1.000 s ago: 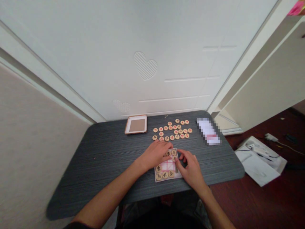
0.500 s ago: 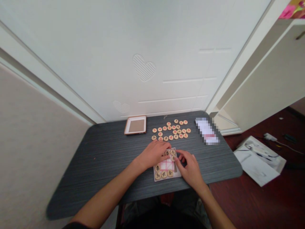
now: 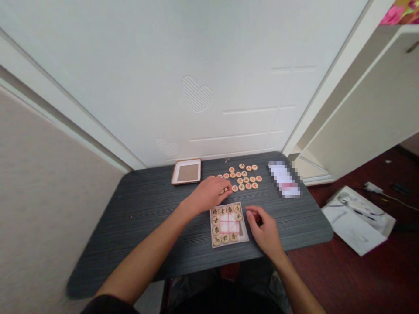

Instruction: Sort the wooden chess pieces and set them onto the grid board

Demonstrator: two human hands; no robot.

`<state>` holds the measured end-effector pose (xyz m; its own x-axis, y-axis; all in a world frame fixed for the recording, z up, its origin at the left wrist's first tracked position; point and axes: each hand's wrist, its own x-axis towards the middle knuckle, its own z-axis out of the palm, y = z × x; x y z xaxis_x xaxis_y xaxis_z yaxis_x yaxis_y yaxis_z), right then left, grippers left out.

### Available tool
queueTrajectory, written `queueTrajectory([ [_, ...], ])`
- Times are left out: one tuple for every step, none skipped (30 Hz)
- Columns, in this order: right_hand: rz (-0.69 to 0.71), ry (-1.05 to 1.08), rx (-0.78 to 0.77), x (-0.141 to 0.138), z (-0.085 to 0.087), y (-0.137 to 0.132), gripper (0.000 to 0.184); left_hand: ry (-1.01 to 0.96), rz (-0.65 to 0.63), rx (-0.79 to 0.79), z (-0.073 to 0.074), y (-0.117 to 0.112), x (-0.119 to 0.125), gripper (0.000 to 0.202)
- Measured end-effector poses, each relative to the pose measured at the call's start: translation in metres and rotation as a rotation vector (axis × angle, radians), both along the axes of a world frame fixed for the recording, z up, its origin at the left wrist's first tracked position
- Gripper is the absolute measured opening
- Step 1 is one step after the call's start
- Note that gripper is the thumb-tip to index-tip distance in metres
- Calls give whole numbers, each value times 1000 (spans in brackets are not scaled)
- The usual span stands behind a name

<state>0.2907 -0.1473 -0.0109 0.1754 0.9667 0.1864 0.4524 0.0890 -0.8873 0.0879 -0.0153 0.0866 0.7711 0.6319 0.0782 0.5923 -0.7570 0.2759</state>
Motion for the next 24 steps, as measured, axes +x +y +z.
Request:
queueTrajectory([
  [-8,15,3,0,0,0,26,-1,8,6,1,6,1,16],
  [-16,26,7,0,0,-1,26,0,16,14,1,12,3,16],
  [-19,34,10,0,1,-1,26,1,26,23,1,17,5,17],
  [-19,40,9,0,1,-1,25,3,35,29,1,23,7,18],
  [-19,45,9,0,2,-1,25,4,43,33,0,28,9,19],
  [-20,49,8,0,2,-1,25,7,51,35,-1,33,12,20],
  [-24,52,8,0,2,-2,25,9,58,37,-3,38,14,21],
  [-30,55,7,0,3,-2,25,11,63,39,-4,43,17,21],
  [-35,58,7,1,3,-2,24,10,66,41,-5,48,20,21],
  [-40,61,6,1,3,-2,24,6,67,43,-6,52,23,21],
  [-45,64,2,1,3,-2,24,0,65,42,-8,56,26,19],
  [-49,68,-2,1,3,-2,24,-6,62,39,-9,60,30,18],
  [-54,71,-5,1,3,-2,24,-10,60,34,-10,63,33,16],
  [-60,75,-7,1,3,-3,24,-13,61,30,-11,67,36,15],
  [-64,80,-9,1,3,-3,24,-13,64,26,-12,70,39,14],
  [-64,85,-12,1,3,-3,24,-11,68,23,-13,72,42,14],
  [-63,91,-14,1,4,-3,23,-8,71,21,-14,75,44,14],
  [-60,97,-15,1,4,-3,23,-4,74,19,-16,77,46,16],
  [-57,102,-14,1,5,-3,22,1,74,18,-17,78,48,18],
  [-54,105,-11,1,6,-3,22,5,72,17,-19,79,50,20],
  [-54,107,-7,0,6,-3,22,8,67,17,-21,80,51,21],
  [-56,107,-3,0,7,-3,21,8,59,20,-23,80,53,22],
  [-57,105,0,0,8,-3,21,5,49,25,-25,81,54,23],
  [-58,105,2,0,9,-3,21,0,38,31,-27,82,54,23],
])
